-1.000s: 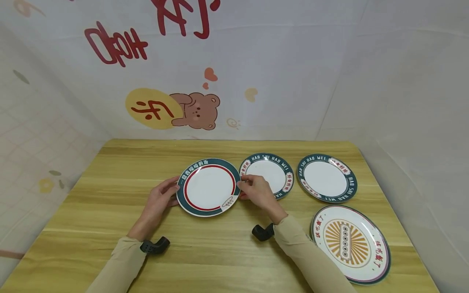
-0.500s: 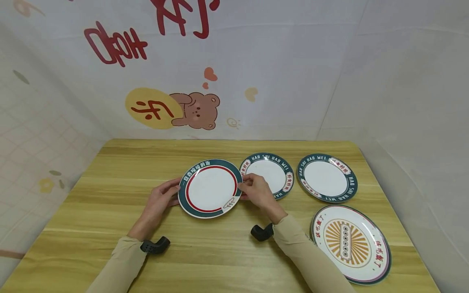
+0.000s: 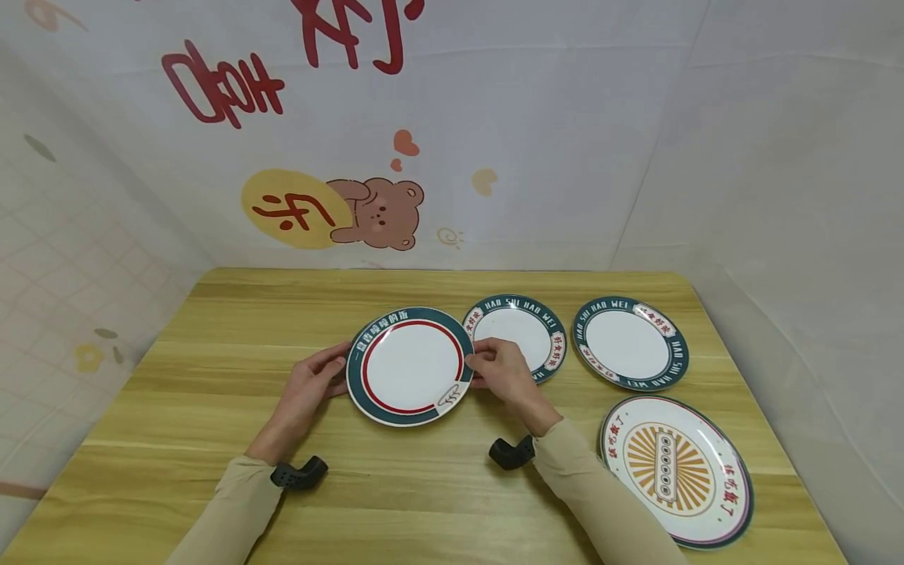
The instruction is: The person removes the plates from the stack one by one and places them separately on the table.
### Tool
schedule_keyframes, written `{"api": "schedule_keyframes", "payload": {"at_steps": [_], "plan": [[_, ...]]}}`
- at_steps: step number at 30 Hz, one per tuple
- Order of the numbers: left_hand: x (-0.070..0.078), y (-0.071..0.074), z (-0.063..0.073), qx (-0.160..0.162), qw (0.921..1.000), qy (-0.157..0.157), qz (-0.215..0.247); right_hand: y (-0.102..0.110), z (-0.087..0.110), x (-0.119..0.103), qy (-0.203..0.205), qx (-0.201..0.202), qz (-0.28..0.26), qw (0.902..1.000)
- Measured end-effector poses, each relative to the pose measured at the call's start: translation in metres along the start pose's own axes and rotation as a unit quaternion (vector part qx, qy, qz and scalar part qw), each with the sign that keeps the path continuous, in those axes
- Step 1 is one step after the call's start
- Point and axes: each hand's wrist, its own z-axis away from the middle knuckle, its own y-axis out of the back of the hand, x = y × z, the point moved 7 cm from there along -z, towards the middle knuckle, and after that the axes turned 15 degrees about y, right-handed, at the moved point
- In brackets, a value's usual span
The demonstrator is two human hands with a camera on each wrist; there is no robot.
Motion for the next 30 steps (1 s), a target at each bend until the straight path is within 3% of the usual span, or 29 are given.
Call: {"api": "schedule_keyframes", "payload": {"at_steps": [17, 30], "plan": [[-0.002, -0.001, -0.002, 0.010, 0.9998, 0.001, -0.018, 0.014, 0.016, -0.004, 0.013, -0.003, -0.028, 0.9995], [-0.003, -0.001, -0.003, 0.011, 0.9997, 0.002, -0.020, 0.028, 0.029, -0.007, -0.009, -0.001, -0.024, 0.9997]]}}
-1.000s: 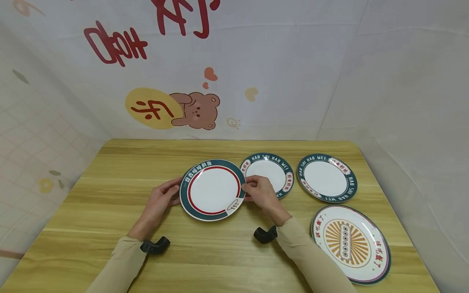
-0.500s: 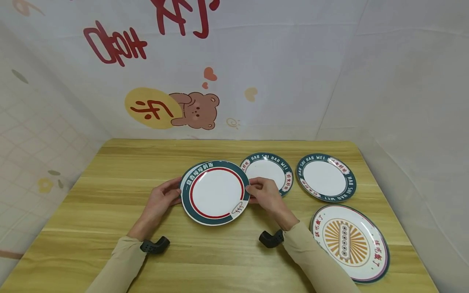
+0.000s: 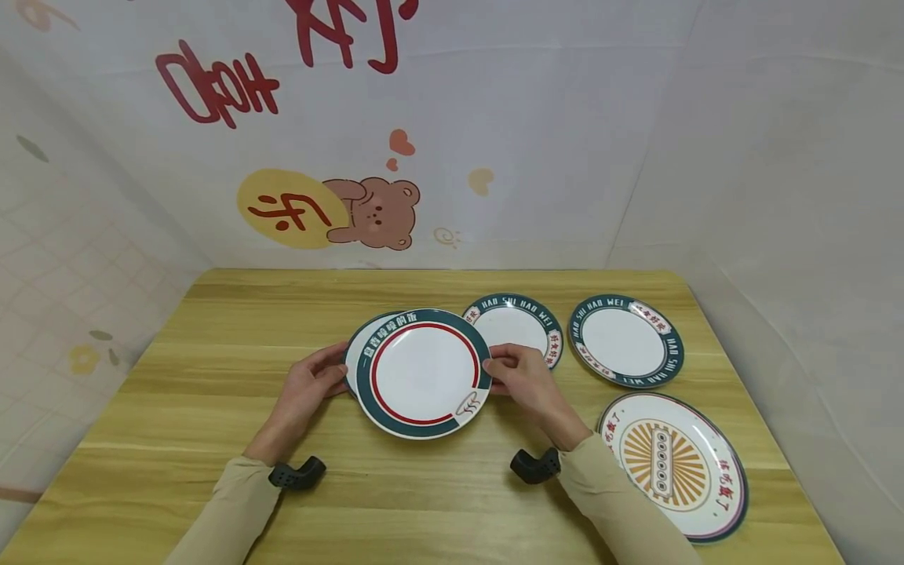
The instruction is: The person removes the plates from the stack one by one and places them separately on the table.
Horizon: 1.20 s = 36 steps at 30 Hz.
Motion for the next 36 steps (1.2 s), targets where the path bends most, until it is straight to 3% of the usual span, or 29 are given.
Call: {"api": "schedule_keyframes", "payload": {"at_steps": [14, 23, 36], "plan": [[0.000, 0.001, 0.001, -0.002, 1.0000, -0.002, 0.003, 0.018, 0.017, -0.004, 0.014, -0.001, 0.021, 0.9997], [0.003, 0.001, 0.002, -0.015, 0.9996, -0.007, 0.022, 0.027, 0.031, -0.002, 0.005, -0.006, 0.012, 0.9999], [0.001, 0.000, 0.001, -0.011, 0.9998, -0.005, 0.013, 0.038, 0.047, -0.002, 0.002, -0.011, 0.024, 0.9996]]}}
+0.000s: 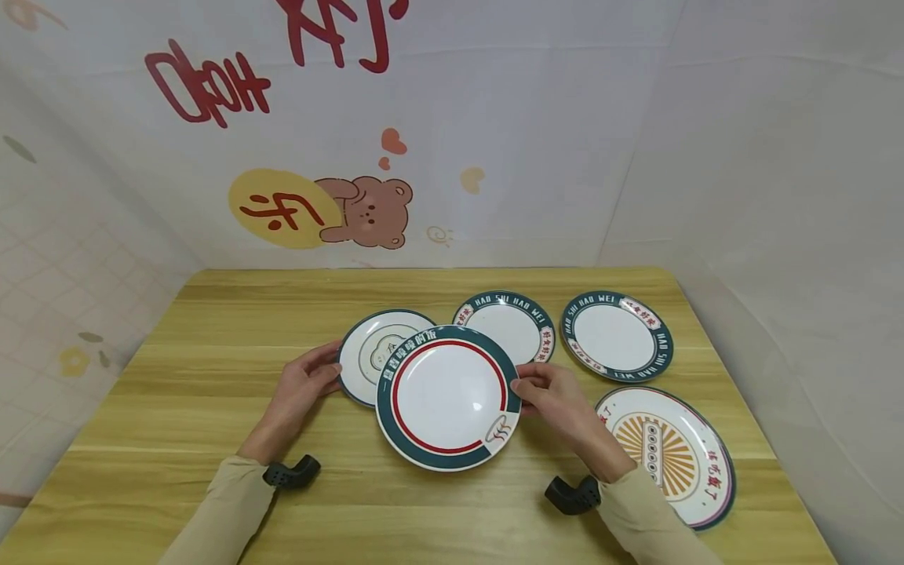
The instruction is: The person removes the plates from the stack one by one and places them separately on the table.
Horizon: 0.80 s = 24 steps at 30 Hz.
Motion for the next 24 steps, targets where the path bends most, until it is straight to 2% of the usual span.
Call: {"api": "schedule_keyframes", "payload": {"at_steps": [11, 15, 24], "plan": [[0.001, 0.000, 0.000, -0.002, 1.0000, -0.001, 0.001, 0.009, 0.014, 0.001, -0.002, 0.005, 0.028, 0.9996], [0.000, 0.001, -0.001, 0.000, 1.0000, 0.004, -0.004, 0.011, 0.019, 0.004, -0.016, 0.005, 0.038, 0.9991], [0.000, 0.002, -0.002, -0.001, 1.0000, 0.007, -0.002, 0.020, 0.031, 0.008, -0.019, 0.004, 0.040, 0.9990]]}}
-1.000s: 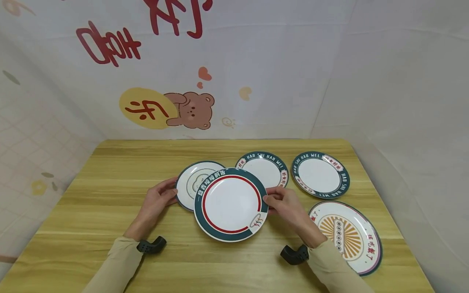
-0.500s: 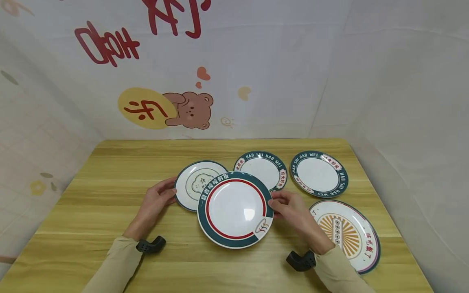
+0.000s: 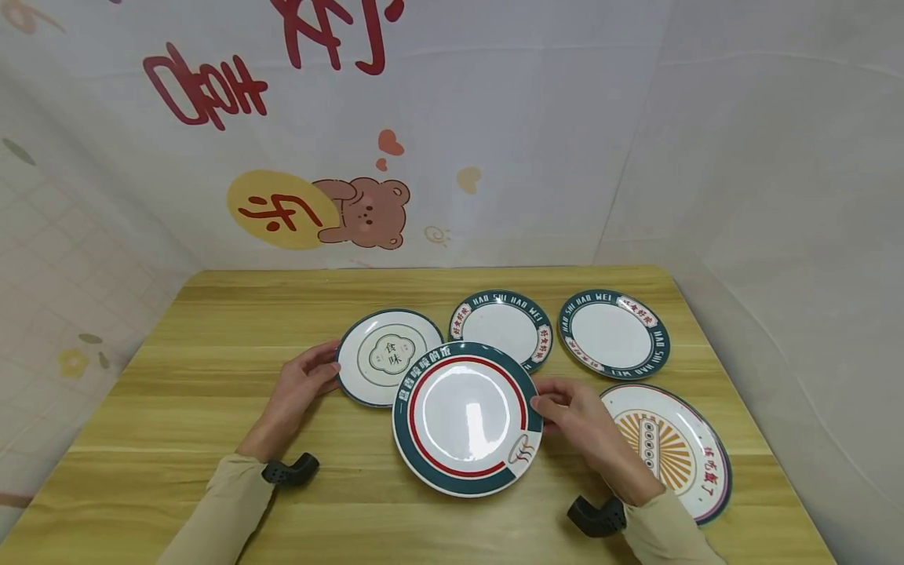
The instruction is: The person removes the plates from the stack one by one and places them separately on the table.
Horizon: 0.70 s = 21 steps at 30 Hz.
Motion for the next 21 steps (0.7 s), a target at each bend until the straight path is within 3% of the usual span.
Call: {"api": "schedule_keyframes", "payload": {"at_steps": [7, 21], "plan": [[0.001, 0.000, 0.001, 0.002, 1.0000, 0.001, -0.001, 0.006, 0.007, 0.006, -0.016, 0.004, -0.012, 0.9998], [0.000, 0.000, 0.000, 0.002, 1.0000, 0.005, 0.003, 0.019, 0.021, 0.013, 0.001, -0.002, -0.006, 1.0000]]}}
